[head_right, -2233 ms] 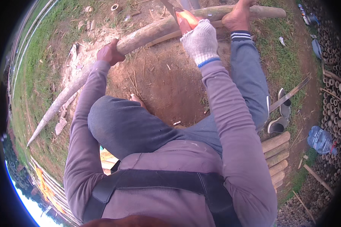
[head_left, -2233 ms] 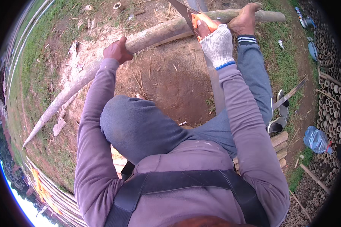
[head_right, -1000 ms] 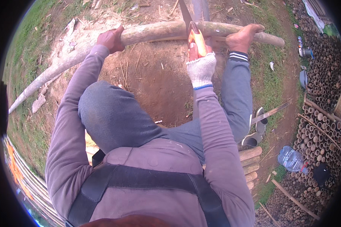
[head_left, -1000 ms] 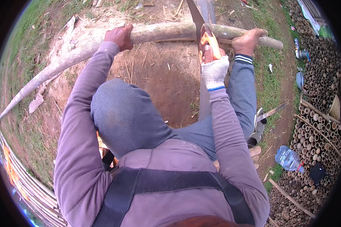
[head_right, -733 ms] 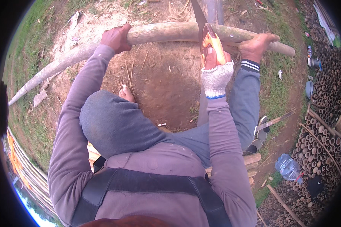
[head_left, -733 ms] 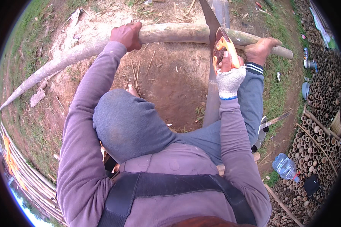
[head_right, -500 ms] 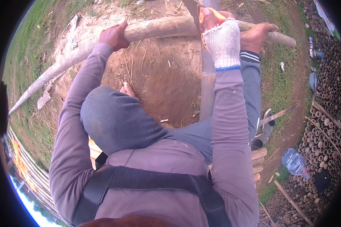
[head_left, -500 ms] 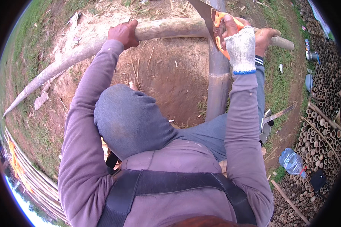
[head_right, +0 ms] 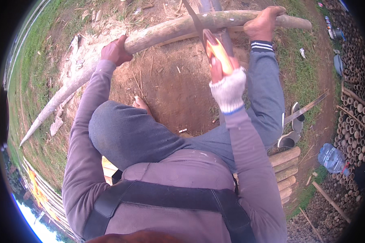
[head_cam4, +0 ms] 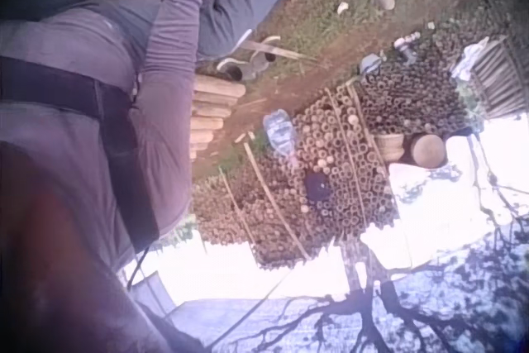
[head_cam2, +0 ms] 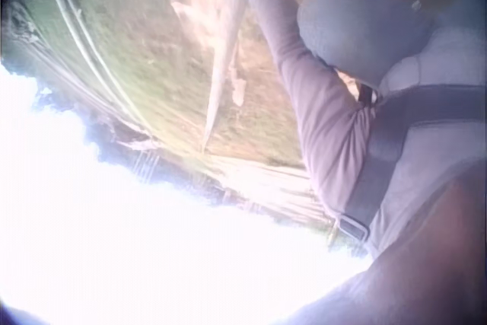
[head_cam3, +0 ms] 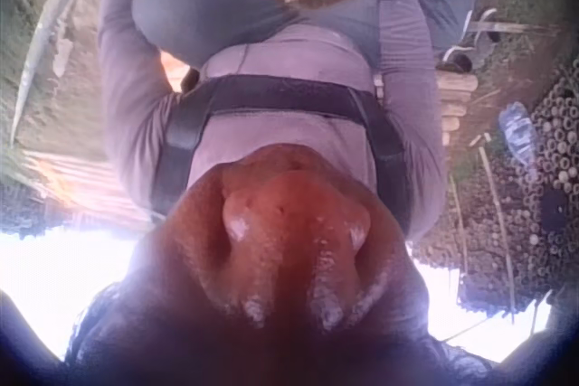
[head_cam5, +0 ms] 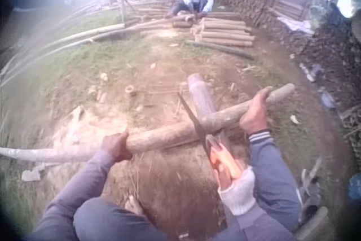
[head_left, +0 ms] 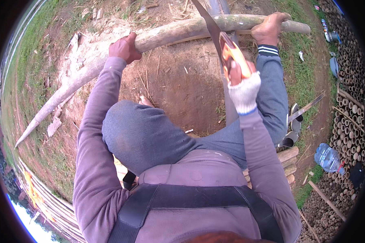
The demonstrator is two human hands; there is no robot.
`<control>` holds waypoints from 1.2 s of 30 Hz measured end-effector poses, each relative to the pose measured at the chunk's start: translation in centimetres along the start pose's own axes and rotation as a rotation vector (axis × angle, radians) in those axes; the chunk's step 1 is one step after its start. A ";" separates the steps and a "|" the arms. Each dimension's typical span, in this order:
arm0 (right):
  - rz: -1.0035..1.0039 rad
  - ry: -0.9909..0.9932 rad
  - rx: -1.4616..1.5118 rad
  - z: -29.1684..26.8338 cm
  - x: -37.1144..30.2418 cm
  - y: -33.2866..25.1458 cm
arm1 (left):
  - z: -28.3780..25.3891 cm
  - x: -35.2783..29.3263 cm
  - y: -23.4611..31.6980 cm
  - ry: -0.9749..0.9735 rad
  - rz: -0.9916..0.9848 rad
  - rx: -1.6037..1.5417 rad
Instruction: The person uses a hand saw to cut bamboo poles into shorter sections. They position each pole on a support, saw through it, and then move the cut pieces aside to a pile.
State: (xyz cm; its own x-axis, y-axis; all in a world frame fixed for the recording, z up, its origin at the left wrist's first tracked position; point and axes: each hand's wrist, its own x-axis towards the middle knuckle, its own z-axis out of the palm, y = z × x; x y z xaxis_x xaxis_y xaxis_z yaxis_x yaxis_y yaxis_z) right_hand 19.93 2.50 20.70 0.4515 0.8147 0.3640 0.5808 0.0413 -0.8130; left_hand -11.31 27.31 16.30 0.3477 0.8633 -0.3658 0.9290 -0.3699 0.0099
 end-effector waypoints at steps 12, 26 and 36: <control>0.505 -0.110 0.201 -8.3 -8.1 -4.8 | 2.7 -1.8 -1.0 0.179 -0.050 0.048; 0.366 -0.159 0.064 -9.8 -4.2 -7.5 | 2.4 -2.0 -1.2 0.204 -0.014 0.032; 0.168 -0.183 -0.217 2.7 9.1 -3.1 | 1.7 -1.6 0.1 0.137 -0.020 -0.021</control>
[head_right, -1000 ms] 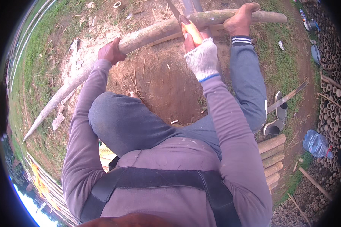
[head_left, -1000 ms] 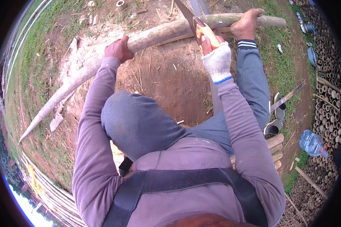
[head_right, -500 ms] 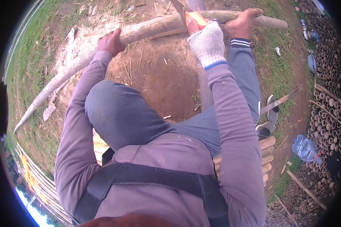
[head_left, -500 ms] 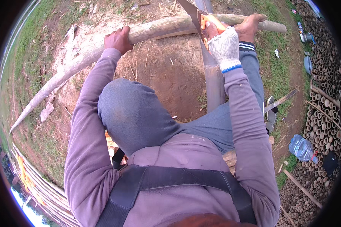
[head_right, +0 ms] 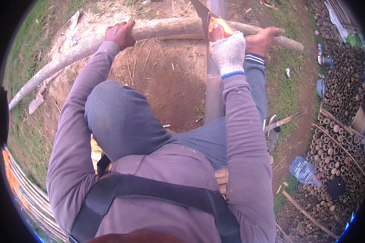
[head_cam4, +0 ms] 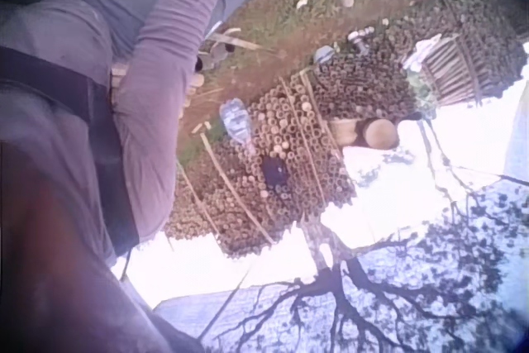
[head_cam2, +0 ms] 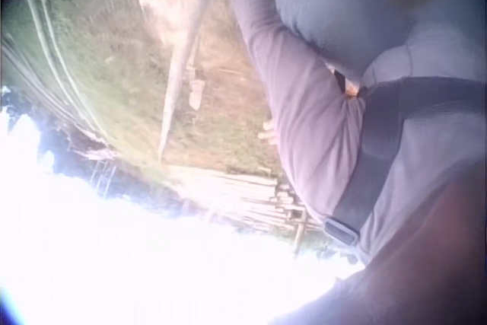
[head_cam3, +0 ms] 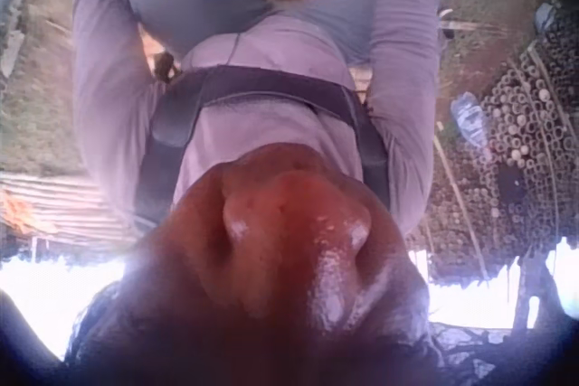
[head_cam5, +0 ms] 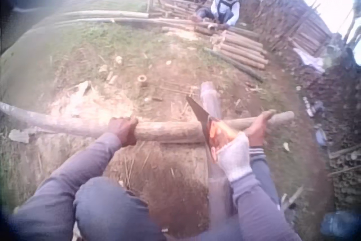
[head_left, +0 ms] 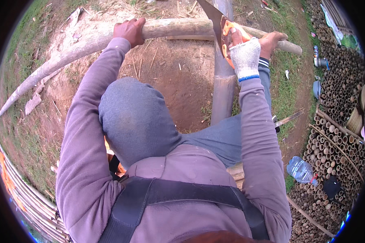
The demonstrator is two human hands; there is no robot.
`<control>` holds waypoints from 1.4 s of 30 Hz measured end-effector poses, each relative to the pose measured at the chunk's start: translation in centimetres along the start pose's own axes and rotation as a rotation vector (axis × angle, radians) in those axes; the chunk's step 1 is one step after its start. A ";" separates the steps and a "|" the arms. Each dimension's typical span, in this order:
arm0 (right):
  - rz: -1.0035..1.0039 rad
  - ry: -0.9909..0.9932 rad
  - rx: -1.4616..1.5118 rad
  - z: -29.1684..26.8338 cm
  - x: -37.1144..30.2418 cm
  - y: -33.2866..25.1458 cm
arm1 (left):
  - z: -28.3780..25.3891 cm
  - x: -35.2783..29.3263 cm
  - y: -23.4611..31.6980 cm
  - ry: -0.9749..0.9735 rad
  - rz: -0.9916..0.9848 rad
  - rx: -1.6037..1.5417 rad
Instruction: The person uses a hand saw to cut bamboo poles into shorter sections. They position each pole on a support, saw through it, and then move the cut pieces aside to a pile.
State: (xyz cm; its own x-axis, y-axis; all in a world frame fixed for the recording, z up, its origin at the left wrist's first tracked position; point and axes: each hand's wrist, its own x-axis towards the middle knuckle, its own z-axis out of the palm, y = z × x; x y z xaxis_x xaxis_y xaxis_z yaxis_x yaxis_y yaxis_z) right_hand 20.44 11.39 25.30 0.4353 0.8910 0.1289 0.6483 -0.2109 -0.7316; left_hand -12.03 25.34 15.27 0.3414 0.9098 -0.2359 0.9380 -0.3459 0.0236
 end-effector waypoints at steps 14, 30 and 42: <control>-0.035 0.072 -0.045 0.6 2.1 2.1 | -0.5 1.3 -0.1 0.082 0.044 0.009; 0.009 0.042 -0.092 1.3 0.9 1.6 | -0.3 0.2 -0.2 0.059 0.038 -0.016; 0.208 -0.018 0.396 -8.0 -14.7 0.4 | -1.0 0.8 -0.4 -0.125 0.013 -0.015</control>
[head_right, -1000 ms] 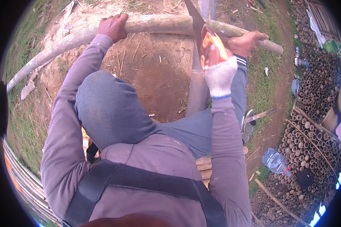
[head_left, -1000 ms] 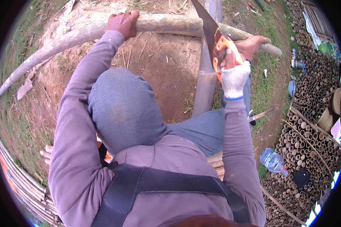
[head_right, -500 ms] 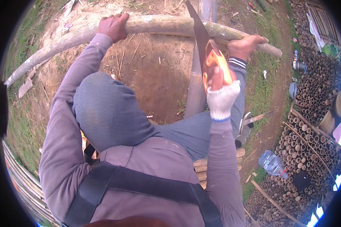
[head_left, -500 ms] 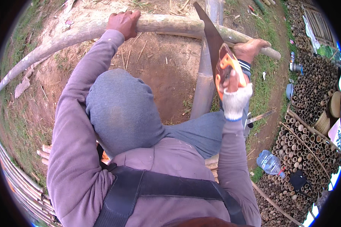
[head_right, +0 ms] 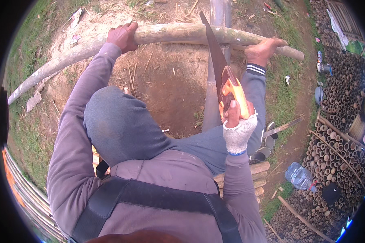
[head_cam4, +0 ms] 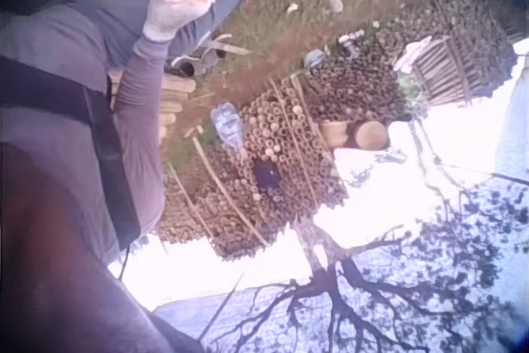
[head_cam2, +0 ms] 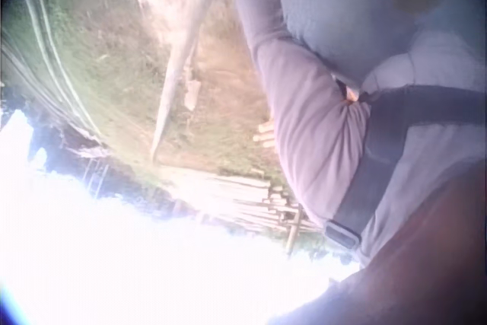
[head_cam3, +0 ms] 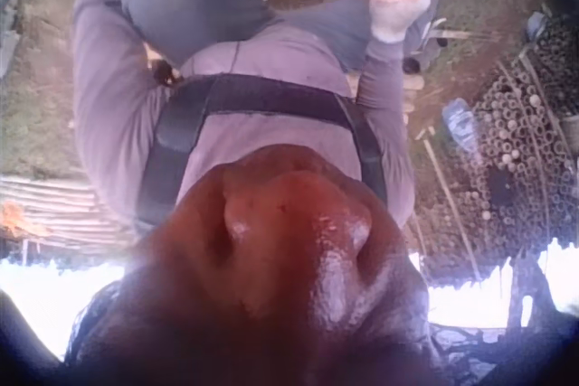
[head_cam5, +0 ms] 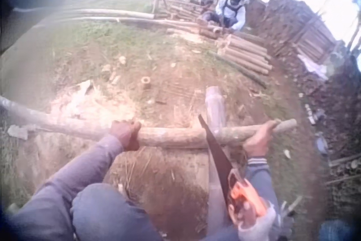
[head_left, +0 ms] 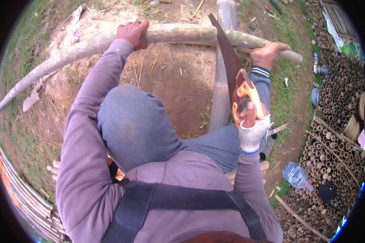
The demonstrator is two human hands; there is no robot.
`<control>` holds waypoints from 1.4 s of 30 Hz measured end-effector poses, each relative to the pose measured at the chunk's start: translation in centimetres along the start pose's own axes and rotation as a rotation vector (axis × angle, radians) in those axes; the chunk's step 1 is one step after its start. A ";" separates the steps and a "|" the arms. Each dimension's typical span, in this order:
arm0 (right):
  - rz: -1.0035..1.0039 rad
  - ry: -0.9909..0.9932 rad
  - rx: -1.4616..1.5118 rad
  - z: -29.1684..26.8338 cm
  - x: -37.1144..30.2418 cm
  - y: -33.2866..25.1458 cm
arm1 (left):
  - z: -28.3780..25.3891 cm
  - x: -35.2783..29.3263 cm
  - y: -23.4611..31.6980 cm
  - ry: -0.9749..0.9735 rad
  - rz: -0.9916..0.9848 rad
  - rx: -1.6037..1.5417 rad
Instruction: The person uses a hand saw to cut bamboo poles into shorter sections. They position each pole on a support, saw through it, and then move the cut pieces aside to a pile.
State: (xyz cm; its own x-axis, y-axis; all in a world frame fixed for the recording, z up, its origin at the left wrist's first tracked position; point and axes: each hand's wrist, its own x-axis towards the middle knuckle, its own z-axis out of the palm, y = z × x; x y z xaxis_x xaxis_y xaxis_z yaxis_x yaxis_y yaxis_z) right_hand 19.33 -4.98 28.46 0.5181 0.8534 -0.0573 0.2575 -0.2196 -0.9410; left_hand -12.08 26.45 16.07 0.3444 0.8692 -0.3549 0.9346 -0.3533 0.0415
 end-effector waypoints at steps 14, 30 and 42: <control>-0.076 0.047 0.031 0.7 -2.3 0.8 | -0.1 0.1 1.0 -0.016 0.093 -0.009; -0.402 0.180 -0.390 8.1 10.9 3.6 | 3.3 0.5 1.2 0.164 0.087 0.043; -0.155 0.098 -0.011 0.0 -3.1 6.4 | 3.2 0.2 0.9 0.163 0.044 0.035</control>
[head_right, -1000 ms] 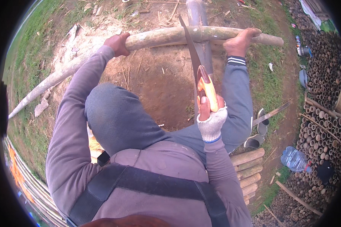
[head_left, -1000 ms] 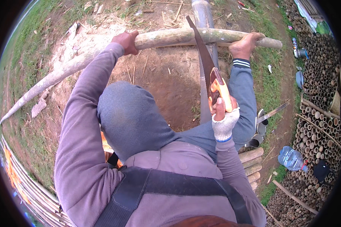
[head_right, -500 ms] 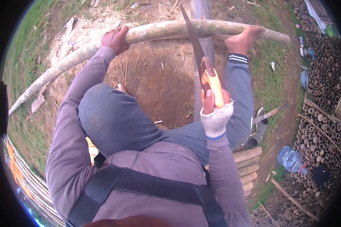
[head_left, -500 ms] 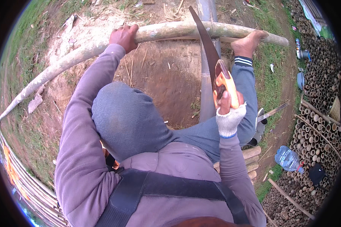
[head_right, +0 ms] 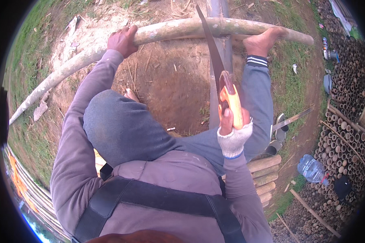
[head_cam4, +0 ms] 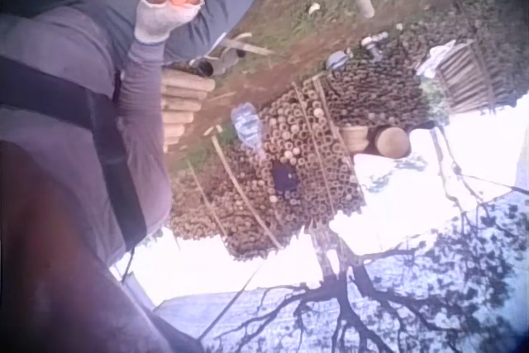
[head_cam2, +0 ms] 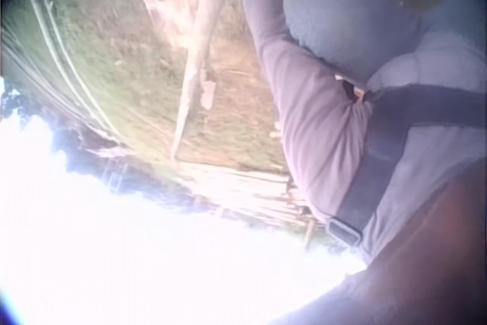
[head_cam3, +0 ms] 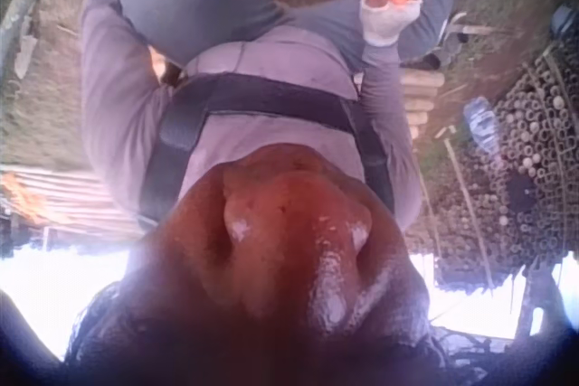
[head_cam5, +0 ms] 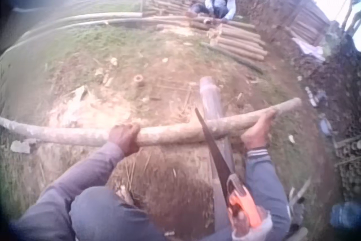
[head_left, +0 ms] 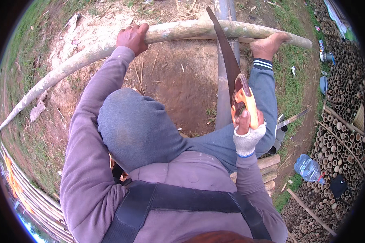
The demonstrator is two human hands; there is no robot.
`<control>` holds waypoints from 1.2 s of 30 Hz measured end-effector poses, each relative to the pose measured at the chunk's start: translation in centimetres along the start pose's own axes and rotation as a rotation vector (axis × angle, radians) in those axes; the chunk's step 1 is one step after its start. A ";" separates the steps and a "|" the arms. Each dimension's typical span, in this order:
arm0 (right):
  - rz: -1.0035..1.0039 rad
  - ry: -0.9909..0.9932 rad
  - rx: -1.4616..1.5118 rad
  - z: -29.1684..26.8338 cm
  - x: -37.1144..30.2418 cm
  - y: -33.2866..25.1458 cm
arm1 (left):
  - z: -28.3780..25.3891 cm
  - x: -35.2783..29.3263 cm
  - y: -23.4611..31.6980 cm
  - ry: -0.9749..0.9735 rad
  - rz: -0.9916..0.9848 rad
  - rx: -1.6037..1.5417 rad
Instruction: The person uses a hand saw to cut bamboo poles into shorter sections. They position each pole on a support, saw through it, and then move the cut pieces aside to a pile.
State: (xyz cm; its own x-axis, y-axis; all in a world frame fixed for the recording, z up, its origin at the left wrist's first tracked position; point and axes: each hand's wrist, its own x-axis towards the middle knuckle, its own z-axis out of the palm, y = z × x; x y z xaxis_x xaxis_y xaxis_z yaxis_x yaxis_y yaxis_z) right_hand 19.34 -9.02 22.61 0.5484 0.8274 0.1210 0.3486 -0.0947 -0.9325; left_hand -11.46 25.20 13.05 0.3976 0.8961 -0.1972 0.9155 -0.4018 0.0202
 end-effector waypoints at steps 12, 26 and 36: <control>0.053 -0.073 -0.110 -0.6 -0.1 -2.4 | -0.3 -0.9 -0.5 0.017 -0.009 -0.026; -0.020 -0.076 -0.148 1.1 1.9 -1.6 | 0.3 -1.0 -0.6 -0.026 -0.026 -0.012; 0.017 -0.077 -0.223 9.7 16.0 -4.1 | -0.9 0.6 0.0 -0.030 -0.003 -0.028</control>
State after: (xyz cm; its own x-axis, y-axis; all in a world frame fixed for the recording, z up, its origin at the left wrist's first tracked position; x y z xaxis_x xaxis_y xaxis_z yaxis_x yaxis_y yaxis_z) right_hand 19.33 9.95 25.03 0.4992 0.8635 0.0721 0.5040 -0.2216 -0.8348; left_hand -11.18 25.92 13.81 0.3929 0.8913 -0.2264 0.9184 -0.3929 0.0469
